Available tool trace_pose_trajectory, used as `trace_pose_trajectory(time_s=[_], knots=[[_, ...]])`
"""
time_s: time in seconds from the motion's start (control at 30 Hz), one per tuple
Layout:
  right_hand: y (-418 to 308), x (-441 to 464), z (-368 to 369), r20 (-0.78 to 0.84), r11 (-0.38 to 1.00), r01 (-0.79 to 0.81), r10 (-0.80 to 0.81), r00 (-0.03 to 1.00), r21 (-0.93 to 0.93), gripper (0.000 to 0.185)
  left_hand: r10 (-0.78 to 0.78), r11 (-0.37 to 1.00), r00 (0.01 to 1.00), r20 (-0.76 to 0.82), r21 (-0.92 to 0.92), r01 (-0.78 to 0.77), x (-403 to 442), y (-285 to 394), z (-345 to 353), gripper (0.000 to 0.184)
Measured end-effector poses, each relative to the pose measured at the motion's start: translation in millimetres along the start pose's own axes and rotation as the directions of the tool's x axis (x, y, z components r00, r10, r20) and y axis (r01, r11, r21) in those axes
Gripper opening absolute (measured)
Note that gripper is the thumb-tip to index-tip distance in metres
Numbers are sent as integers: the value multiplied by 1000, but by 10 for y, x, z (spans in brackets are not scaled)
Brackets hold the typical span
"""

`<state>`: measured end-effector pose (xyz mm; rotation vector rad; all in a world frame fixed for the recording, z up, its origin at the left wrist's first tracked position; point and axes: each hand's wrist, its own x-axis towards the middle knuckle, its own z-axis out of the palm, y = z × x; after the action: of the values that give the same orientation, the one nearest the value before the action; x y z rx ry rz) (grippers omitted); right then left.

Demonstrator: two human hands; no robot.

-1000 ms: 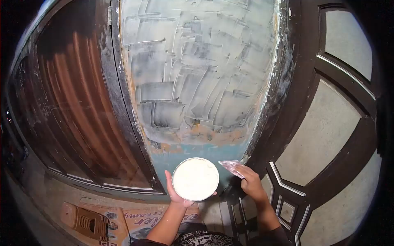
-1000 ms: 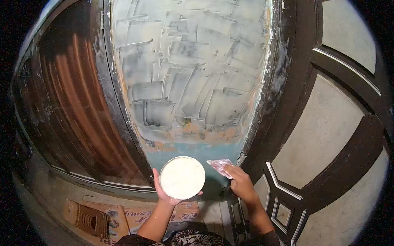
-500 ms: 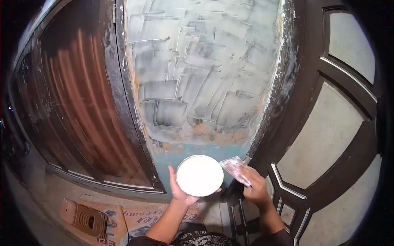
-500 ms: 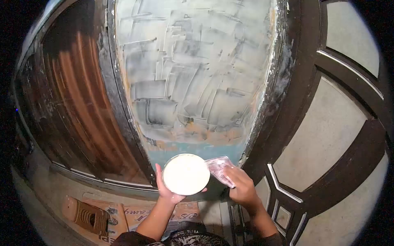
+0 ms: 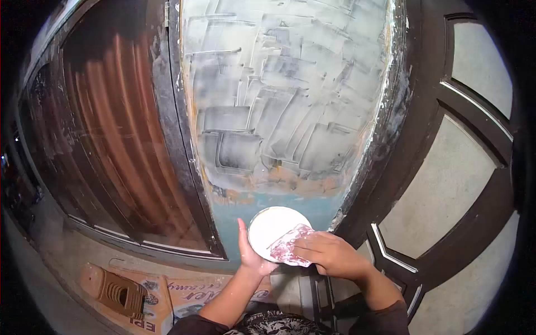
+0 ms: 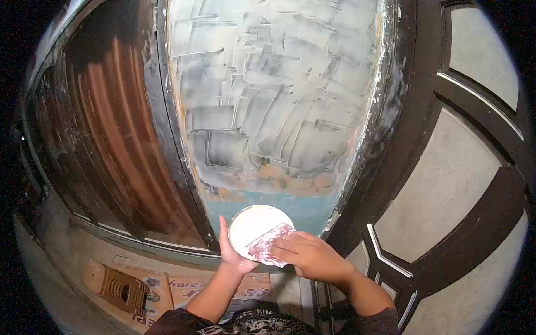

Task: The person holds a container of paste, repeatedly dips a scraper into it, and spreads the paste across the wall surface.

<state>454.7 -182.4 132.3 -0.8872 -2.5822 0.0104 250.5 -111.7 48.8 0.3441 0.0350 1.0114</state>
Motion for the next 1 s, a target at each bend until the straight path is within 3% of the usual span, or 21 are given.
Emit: trace_pose_trajectory(time_s=[0.3,0.4,0.5,0.7,0.77,0.83,0.87,1.0], knots=[[-3,30,-63,-58,999,22,-20,998,40,65,12,999,999,49,-51,-9,32,44,-42,100],[-25,48,-55,-27,999,11,-10,1000,47,63,15,1000,1000,-5,21,-15,26,61,-16,100],[22,61,-70,-127,998,29,-21,992,54,61,20,1000,999,44,-15,-19,35,52,40,100],[58,58,-87,-50,1000,13,-13,999,6,64,1,1000,995,97,-10,0,68,49,24,101],[61,44,-94,-40,1000,-21,22,999,22,67,-22,999,996,88,-26,25,84,57,14,102],[83,47,-105,-62,995,-25,32,998,101,69,8,997,999,42,74,-11,71,50,126,103],[69,42,-109,-2,993,-41,42,999,108,71,2,998,999,37,57,-4,71,46,129,103],[94,30,-143,-58,994,-1,8,998,113,70,-7,999,999,42,42,5,69,42,136,102]])
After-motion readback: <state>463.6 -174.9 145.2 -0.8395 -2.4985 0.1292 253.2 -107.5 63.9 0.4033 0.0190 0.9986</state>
